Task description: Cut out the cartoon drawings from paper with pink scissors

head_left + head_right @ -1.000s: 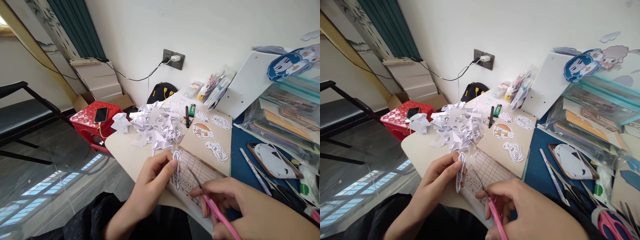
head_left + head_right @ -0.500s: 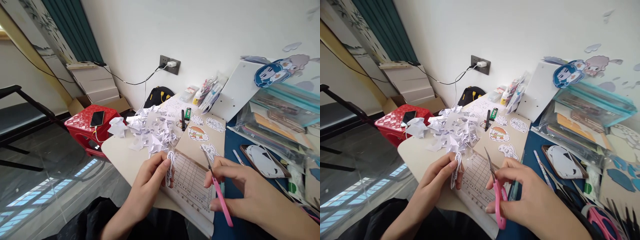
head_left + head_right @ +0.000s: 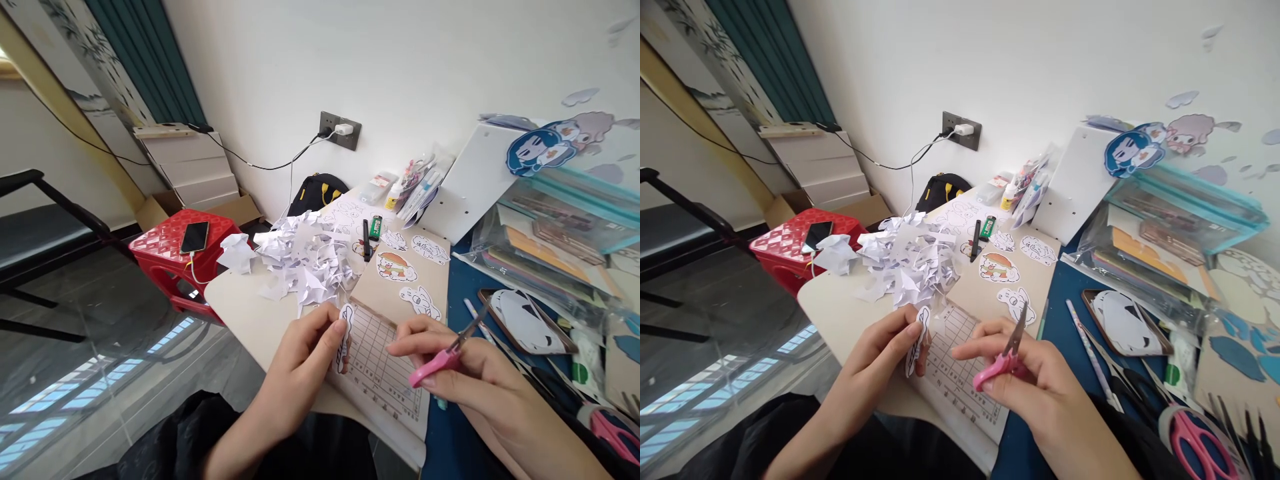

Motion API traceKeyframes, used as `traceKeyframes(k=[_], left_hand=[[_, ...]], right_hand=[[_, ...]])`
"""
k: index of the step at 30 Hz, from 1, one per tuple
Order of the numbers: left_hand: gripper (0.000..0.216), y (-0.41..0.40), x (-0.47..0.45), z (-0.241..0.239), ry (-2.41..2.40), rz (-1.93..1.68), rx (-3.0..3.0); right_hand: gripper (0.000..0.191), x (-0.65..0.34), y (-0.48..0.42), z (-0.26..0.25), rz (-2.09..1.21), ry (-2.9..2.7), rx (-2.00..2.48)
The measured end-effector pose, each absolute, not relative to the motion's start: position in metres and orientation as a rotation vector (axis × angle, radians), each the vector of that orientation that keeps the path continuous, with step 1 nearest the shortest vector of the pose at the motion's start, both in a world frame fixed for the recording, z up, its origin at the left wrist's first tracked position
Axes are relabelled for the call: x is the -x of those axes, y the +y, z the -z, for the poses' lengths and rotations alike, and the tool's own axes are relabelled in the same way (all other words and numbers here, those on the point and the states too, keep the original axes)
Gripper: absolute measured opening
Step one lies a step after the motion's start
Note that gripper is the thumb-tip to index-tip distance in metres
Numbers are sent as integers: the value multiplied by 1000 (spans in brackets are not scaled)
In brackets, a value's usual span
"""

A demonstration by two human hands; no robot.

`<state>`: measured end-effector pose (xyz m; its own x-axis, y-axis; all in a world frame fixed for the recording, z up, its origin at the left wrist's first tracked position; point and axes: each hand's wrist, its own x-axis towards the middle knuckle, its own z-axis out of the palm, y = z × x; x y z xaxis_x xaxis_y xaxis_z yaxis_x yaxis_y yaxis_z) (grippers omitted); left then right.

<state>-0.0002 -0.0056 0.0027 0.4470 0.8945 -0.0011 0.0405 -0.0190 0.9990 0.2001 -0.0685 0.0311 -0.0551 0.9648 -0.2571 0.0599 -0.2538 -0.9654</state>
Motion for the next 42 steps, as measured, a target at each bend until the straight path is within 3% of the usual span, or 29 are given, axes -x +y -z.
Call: traceKeyframes(k=[11, 17, 21, 29, 33, 42], left_hand=[[31, -5, -1, -3, 922, -811, -1459], [29, -5, 0, 0, 868, -864, -1411], [29, -6, 1, 1, 851, -857, -1386], [33, -7, 2, 0, 871, -830, -1401], [32, -6, 2, 1, 842, -828, -1382], [32, -6, 3, 3, 850, -872, -1407]], right_hand=[[19, -189, -67, -35, -1767, -932, 1120], [41, -189, -71, -35, -2042, -1018, 1047], [26, -186, -72, -30, -1999, -1137, 1287], [16, -175, -68, -38, -1876, -1298, 1561], [5, -174, -70, -29, -1854, -1353, 1567], [4, -174, -66, -29, -1945, -1301, 1463]])
